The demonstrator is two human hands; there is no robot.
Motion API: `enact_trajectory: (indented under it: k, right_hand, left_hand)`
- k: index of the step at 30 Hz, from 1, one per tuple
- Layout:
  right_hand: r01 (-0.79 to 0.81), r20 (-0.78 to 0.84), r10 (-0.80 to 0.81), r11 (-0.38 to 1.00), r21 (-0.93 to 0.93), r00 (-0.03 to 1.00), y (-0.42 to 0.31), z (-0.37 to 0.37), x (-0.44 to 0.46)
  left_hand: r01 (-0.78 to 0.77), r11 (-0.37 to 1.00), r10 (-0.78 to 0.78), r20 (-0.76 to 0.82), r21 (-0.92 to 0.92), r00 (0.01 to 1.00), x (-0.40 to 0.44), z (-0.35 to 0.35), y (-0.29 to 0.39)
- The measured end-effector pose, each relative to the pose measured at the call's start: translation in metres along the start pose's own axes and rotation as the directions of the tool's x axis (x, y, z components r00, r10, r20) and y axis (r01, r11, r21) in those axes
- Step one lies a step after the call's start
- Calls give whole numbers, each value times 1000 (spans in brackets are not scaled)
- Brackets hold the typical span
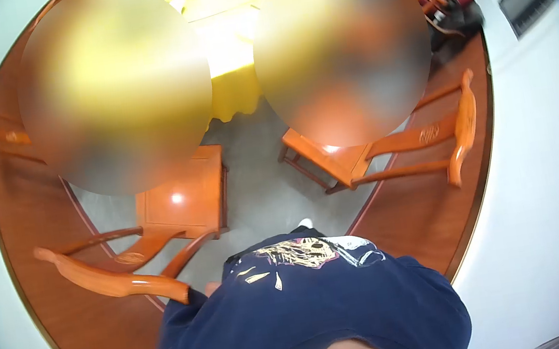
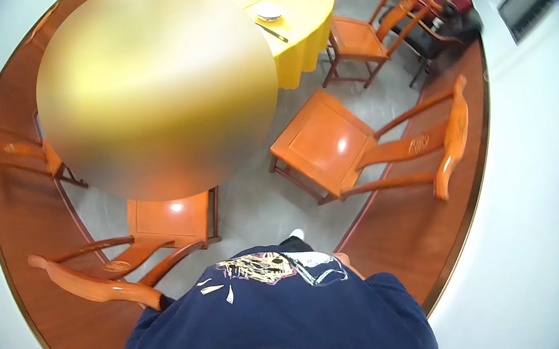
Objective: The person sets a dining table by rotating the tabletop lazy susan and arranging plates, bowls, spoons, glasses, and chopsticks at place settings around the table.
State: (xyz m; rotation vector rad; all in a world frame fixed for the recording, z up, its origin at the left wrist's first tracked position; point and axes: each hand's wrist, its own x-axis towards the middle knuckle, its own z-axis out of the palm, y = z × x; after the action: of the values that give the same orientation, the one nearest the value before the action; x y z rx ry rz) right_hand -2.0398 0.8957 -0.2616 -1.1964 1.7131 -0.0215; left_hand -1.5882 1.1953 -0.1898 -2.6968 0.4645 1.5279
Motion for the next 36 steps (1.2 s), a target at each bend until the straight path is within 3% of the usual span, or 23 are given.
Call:
enact_trajectory:
  k: [2,4,5,6,7,8,10,12,13,16,18,21,23,25,27,30,36]
  right_hand:
    - [57,45,-56,998,-27,997,-18,-28,42]
    - [8,70,-13,997,74,997,-82,-63,34]
    - [28,136,-52,986,166,989,-95,-71,45]
    - [-54,278,21,992,113,960,-105,-81,67]
    - [-97,298,51,985,141,953,-112,-84,84]
    - [-141,317,81,975,172,945,-140,-85,85]
    - [-236,348,142,941,242,927,-196,-83,90]
    - [-291,454,138,913,287,880,-255,-71,91]
    - [-319,502,123,890,325,856,-288,-62,85]
    - [-250,570,-75,847,470,818,-388,-37,68]
    - [-184,559,-213,801,569,801,-457,-29,61]
    - [-23,462,-412,726,687,785,-541,-19,76]
    - [73,351,-463,680,729,814,-608,-14,88]
    - [131,269,-458,671,730,847,-651,-6,92]
    - [155,245,-412,728,668,878,-686,0,107]
    - [138,216,-338,773,619,916,-729,15,127]
    - [134,230,-336,782,609,914,-744,15,143]
  left_hand:
    - [30,997,-34,-47,-71,998,-5,20,34]
    - [35,990,-52,-127,-134,991,-4,27,64]
    - [13,985,-49,-204,-172,978,-1,23,82]
    - [-24,971,-46,-282,-238,958,1,17,102]
    - [-71,949,-48,-363,-307,931,5,9,121]
    - [-173,825,-61,-390,-538,919,-9,-7,151]
    - [-135,452,-99,-200,-882,975,-47,-65,222]
    - [-345,234,43,-344,-909,938,-47,-104,262]
    - [-369,186,88,-359,-910,929,-46,-130,278]
    - [-527,-25,182,-522,-849,833,-25,-216,323]
    - [-539,-176,195,-566,-824,801,-8,-287,354]
    - [-562,-288,156,-617,-775,771,43,-389,408]
    - [-531,-310,94,-581,-789,809,114,-456,438]
    - [-496,-391,153,-586,-775,796,189,-510,462]
    - [-365,-457,115,-461,-811,880,217,-560,497]
    - [-375,-369,74,-429,-851,900,245,-606,527]
    - [-414,-140,55,-424,-900,904,296,-649,538]
